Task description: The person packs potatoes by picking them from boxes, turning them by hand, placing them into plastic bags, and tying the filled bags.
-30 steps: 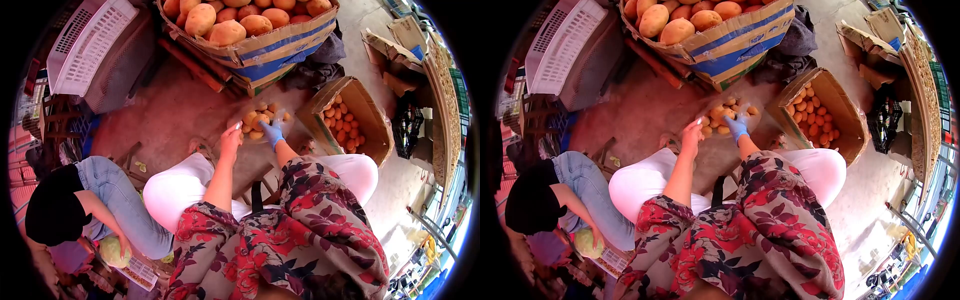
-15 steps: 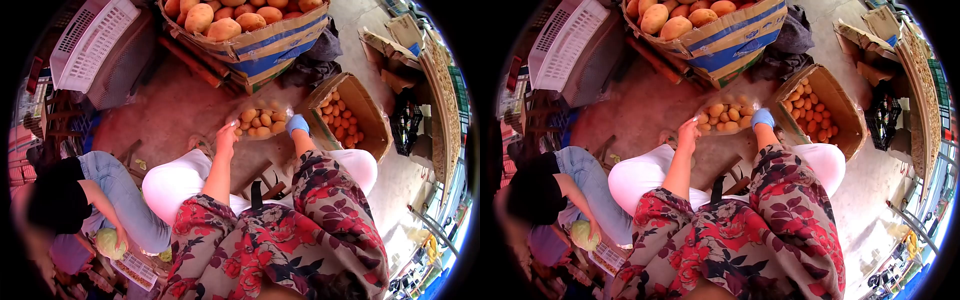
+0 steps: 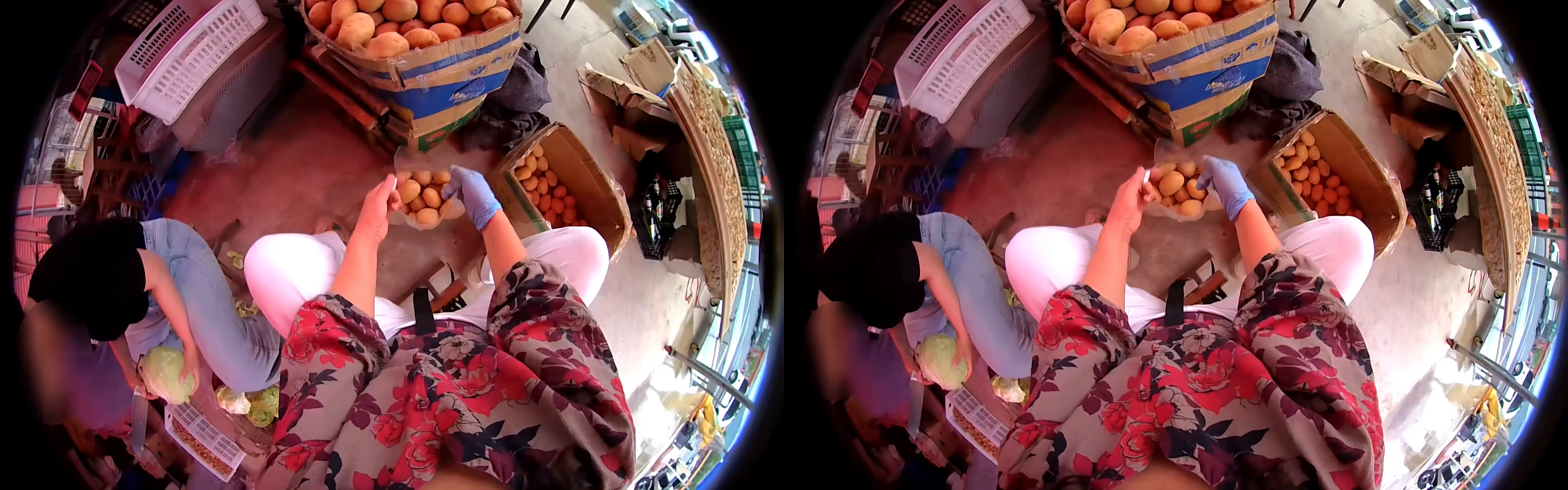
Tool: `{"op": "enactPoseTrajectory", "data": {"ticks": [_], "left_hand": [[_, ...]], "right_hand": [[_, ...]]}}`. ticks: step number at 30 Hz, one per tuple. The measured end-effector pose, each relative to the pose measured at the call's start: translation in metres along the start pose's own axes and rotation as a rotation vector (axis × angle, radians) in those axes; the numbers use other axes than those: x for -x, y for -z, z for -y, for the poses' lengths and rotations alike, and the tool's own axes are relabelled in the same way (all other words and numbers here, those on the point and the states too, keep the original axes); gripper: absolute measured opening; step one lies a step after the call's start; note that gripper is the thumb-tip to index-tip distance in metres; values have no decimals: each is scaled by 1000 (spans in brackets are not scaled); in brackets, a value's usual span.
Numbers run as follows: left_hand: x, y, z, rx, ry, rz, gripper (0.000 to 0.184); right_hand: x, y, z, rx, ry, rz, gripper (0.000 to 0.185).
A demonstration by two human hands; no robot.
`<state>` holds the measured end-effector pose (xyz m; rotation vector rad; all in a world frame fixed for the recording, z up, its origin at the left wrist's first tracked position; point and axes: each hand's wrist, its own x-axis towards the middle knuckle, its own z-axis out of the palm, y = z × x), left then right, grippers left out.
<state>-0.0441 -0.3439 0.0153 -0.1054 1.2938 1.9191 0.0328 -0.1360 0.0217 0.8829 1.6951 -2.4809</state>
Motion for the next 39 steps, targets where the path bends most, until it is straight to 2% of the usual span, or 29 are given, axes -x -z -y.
{"op": "enactPoseTrajectory", "data": {"ticks": [1, 2, 4, 5, 8, 9, 13, 16, 22, 27, 29, 39], "left_hand": [[8, -5, -13, -39, -27, 42, 51], [21, -8, -22, -30, -44, 34, 53], [34, -11, -41, -16, -97, 36, 57], [39, -7, -45, -60, -115, 5, 60], [48, 14, -45, -94, -99, -98, 62], [49, 19, -40, -59, -121, -166, 62], [56, 31, -27, 12, -81, -411, 59], [61, 50, -22, -5, -55, -388, 63], [79, 68, -27, 70, -132, -364, 66], [122, 82, -21, 152, -45, -424, 71], [135, 90, -8, 139, -30, -414, 78], [165, 80, 0, 267, -54, -317, 76]], "right_hand": [[10, -11, 6, -125, 5, 47, 29], [16, -21, 20, -314, -59, 47, 29], [27, -21, 38, -167, -87, -35, 29], [29, -18, 42, -149, -51, -16, 31], [46, -17, 49, -120, -134, -41, 33], [40, -5, 34, -98, -137, -52, 42], [44, 8, 16, -223, -156, -73, 54], [44, 6, 13, -289, -117, -77, 61], [44, -22, 42, -292, -78, 123, 66], [41, -49, 53, -332, -71, 293, 69], [42, -54, 52, -356, -51, 310, 69], [33, -57, 33, -447, -87, 266, 64]]}}
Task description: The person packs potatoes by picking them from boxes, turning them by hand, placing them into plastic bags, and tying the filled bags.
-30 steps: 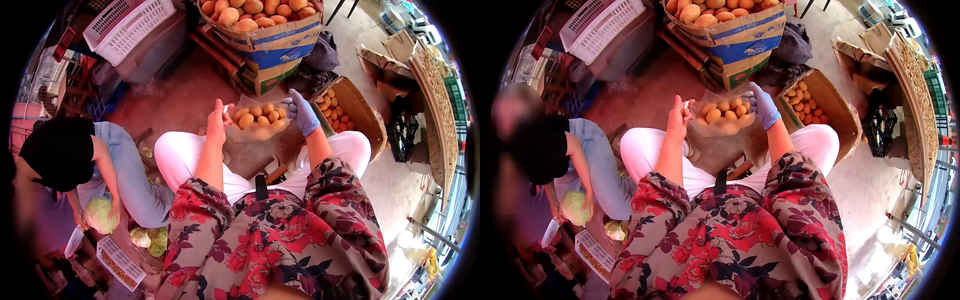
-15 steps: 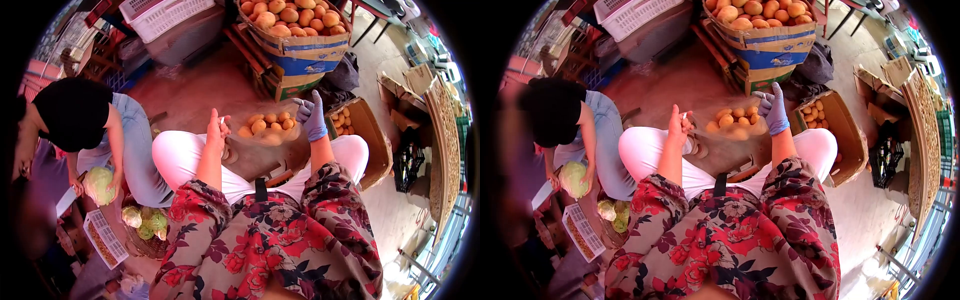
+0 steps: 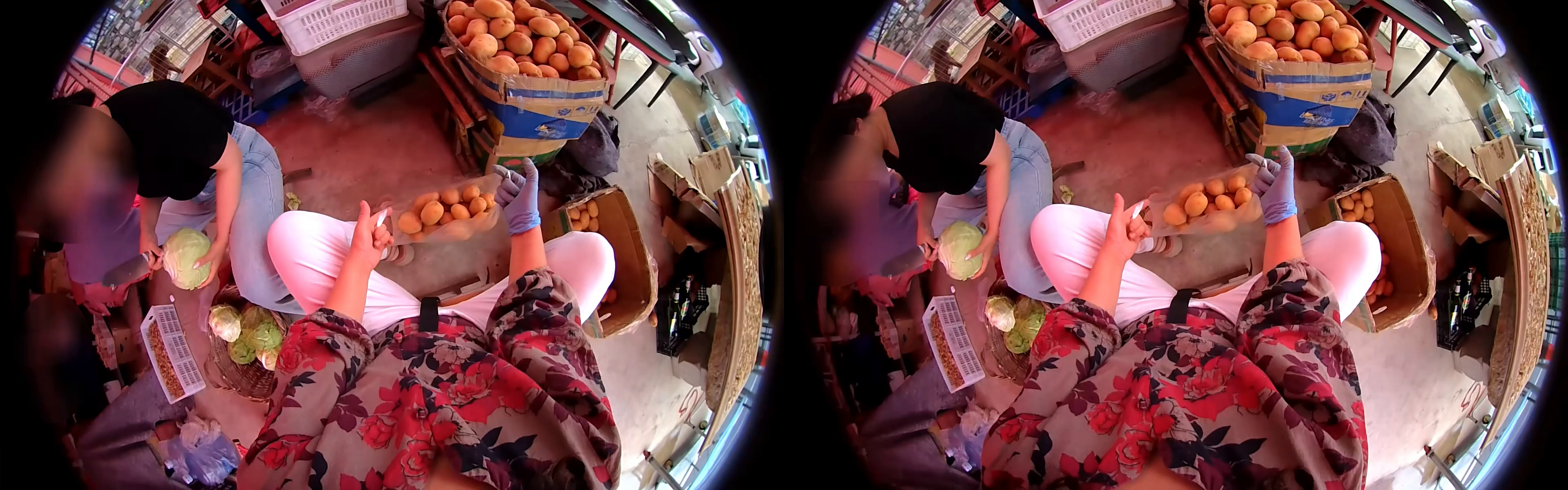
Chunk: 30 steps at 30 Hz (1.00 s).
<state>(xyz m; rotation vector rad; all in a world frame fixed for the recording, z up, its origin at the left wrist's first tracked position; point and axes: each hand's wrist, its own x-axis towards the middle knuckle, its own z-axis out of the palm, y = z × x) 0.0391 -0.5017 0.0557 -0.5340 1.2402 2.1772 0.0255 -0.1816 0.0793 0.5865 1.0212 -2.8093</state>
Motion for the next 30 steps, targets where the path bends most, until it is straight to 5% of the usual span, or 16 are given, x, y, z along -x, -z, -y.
{"op": "enactPoseTrajectory", "data": {"ticks": [11, 30], "left_hand": [[-26, -3, 28, 30, 96, 20, 88], [-25, -5, 28, 13, 54, 39, 80]], "right_hand": [[9, 19, 3, 11, -36, -72, 60], [5, 27, 0, 19, 4, -105, 62]]}}
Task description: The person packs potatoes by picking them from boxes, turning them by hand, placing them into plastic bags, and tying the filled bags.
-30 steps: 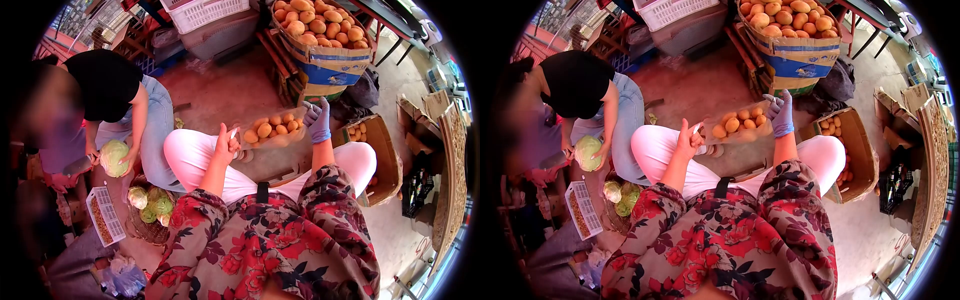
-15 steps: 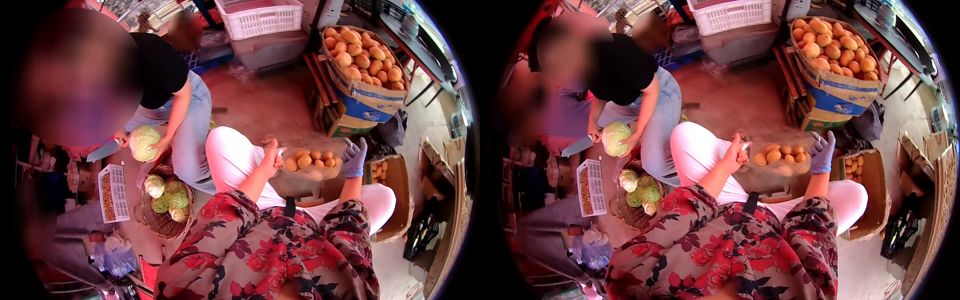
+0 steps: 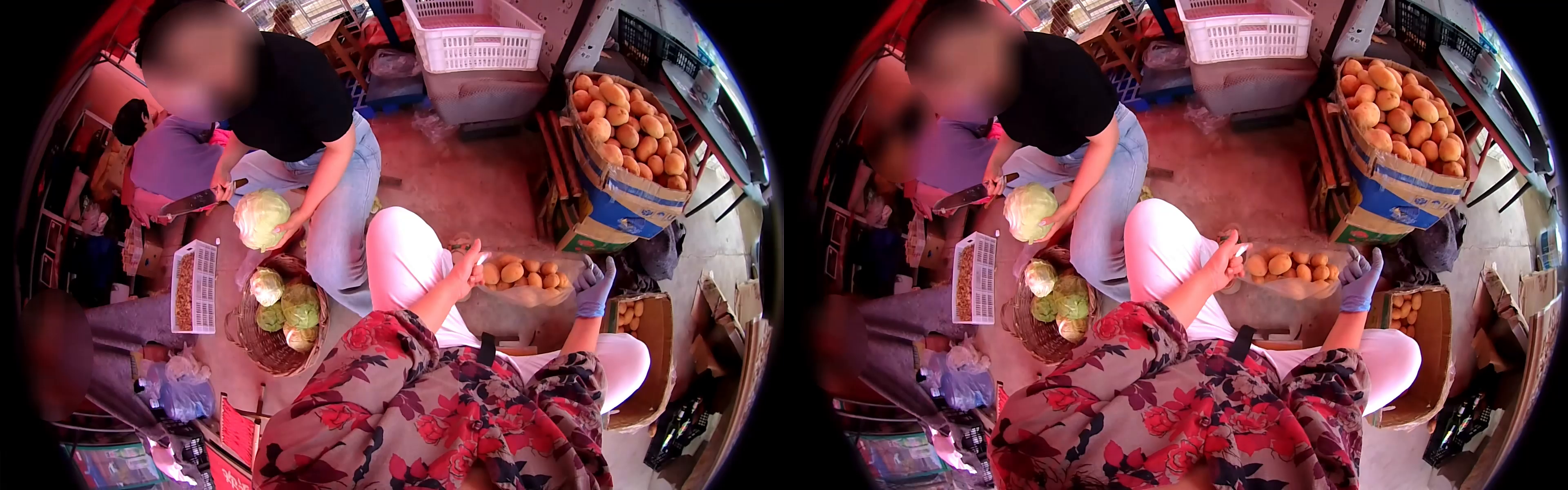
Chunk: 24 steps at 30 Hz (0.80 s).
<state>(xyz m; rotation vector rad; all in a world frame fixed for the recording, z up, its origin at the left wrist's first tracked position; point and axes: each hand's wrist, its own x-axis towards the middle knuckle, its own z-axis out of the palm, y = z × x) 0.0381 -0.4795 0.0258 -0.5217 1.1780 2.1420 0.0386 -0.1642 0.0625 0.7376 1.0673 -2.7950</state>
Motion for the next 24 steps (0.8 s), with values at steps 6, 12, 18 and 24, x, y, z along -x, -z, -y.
{"op": "enactPoseTrajectory", "data": {"ticks": [6, 12, 18, 24], "left_hand": [[-16, 12, 14, -8, -17, -60, 73], [-46, -14, 16, -9, 65, -22, 47], [-93, -63, 24, -55, 163, 34, 29], [-122, -44, 57, -367, 384, 152, 24]], "right_hand": [[3, -2, 2, 89, -53, -81, 55], [-20, 40, -28, 98, -25, -129, 38], [-30, 69, -57, 128, -8, -208, 29], [-24, 66, -85, 339, -288, -29, 30]]}}
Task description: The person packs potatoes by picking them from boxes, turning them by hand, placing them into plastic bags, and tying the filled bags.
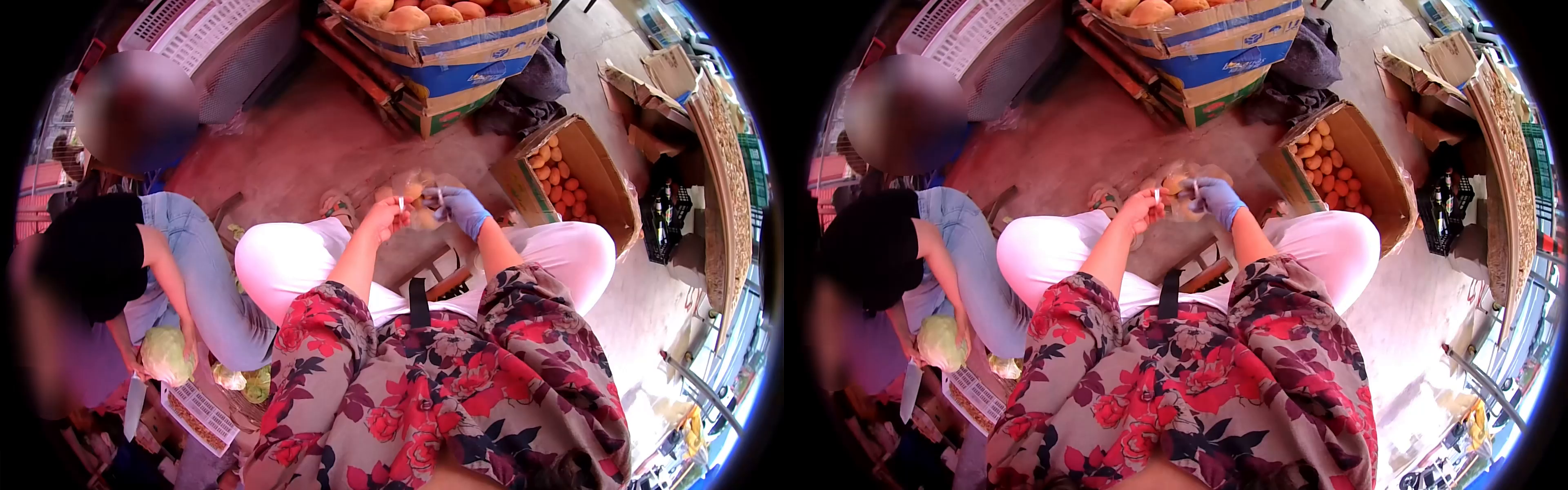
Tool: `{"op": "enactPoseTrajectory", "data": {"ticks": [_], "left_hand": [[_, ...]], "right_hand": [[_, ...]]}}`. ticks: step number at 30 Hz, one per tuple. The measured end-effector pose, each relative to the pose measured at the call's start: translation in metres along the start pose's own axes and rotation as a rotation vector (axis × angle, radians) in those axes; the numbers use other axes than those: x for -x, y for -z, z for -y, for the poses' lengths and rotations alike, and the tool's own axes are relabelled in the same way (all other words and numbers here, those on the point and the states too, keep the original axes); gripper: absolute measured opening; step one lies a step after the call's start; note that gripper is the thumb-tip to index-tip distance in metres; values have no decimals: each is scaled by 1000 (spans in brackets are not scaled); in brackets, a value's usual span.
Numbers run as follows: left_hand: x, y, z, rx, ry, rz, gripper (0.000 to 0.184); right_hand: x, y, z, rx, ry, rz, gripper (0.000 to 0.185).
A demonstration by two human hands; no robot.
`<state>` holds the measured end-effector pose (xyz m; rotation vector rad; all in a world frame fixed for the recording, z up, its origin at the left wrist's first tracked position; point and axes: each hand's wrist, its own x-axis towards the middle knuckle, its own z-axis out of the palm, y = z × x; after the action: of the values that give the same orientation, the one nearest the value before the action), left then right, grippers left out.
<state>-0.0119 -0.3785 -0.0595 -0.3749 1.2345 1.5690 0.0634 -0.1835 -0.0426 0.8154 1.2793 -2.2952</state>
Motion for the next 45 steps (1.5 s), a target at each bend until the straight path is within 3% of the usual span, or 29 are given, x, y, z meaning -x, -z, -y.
{"op": "enactPoseTrajectory", "data": {"ticks": [2, 5, 6, 8, 10, 13, 15, 16, 19, 22, 25, 26, 29, 30, 32, 34, 37, 38, 41, 42, 44, 45], "left_hand": [[-10, -6, 6, -201, 160, 24, 15], [-31, -16, 18, -142, 210, 16, 21], [-19, -27, 4, -291, 268, 36, 35], [-36, -29, 4, -546, 335, 58, 37], [-32, -46, -8, -718, 382, 76, 34], [-74, -25, 25, -534, 183, 286, 29], [-80, -16, 32, -376, 174, 75, 24], [-82, -11, 34, -299, 166, -33, 21], [-87, 12, 48, 222, 335, -261, 11], [-90, 11, 57, 643, 308, -484, 20], [-91, 13, 61, 1059, 302, -519, 29], [-97, 27, 73, 1162, 302, -412, 34], [-110, 82, 80, 682, 336, -64, 39], [-113, 82, 80, 155, 230, -248, 39], [-110, 70, 75, -905, -9, -566, 46], [-97, 55, 53, -1076, -19, -544, 43], [-86, 48, 33, -1217, -71, -493, 41], [-86, 48, 29, -1244, -91, -470, 41], [-85, 50, 26, -1360, -167, -381, 37], [-85, 54, 28, -1327, -197, -380, 36], [-90, 67, 41, -1252, -259, -379, 35], [-101, 82, 46, -917, -14, -191, 33]], "right_hand": [[-5, 7, -15, 17, -93, 136, 26], [-15, 12, -32, 139, -152, 242, 23], [-15, 10, -34, 177, -159, 292, 22], [-10, 11, -35, 352, -176, 356, 22], [-11, 14, -50, 290, -122, 382, 23], [-11, 14, -59, 81, -128, 254, 21], [-15, 26, -62, -48, -189, 102, 20], [-21, 37, -68, -275, -244, -19, 14], [-27, 61, -78, -425, -349, -503, 14], [-38, 69, -82, -680, -261, -683, 17], [-51, 67, -85, -1074, -140, -700, 18], [-53, 67, -86, -1103, -163, -594, 22], [-62, 88, -77, -285, -375, -186, 23], [-72, 101, -78, 92, -513, -7, 24], [-82, 88, -55, 713, -395, -98, 27], [-88, 71, -34, 1320, -242, -191, 39], [-91, 94, -51, 515, -478, -652, 35], [-101, 112, -86, 114, -529, -789, 21], [-91, 110, -90, -456, -562, -920, 10], [-91, 102, -84, -504, -514, -914, 11], [-90, 106, -76, -650, -473, -601, 11], [-88, 107, -70, -714, -446, -441, 11]]}}
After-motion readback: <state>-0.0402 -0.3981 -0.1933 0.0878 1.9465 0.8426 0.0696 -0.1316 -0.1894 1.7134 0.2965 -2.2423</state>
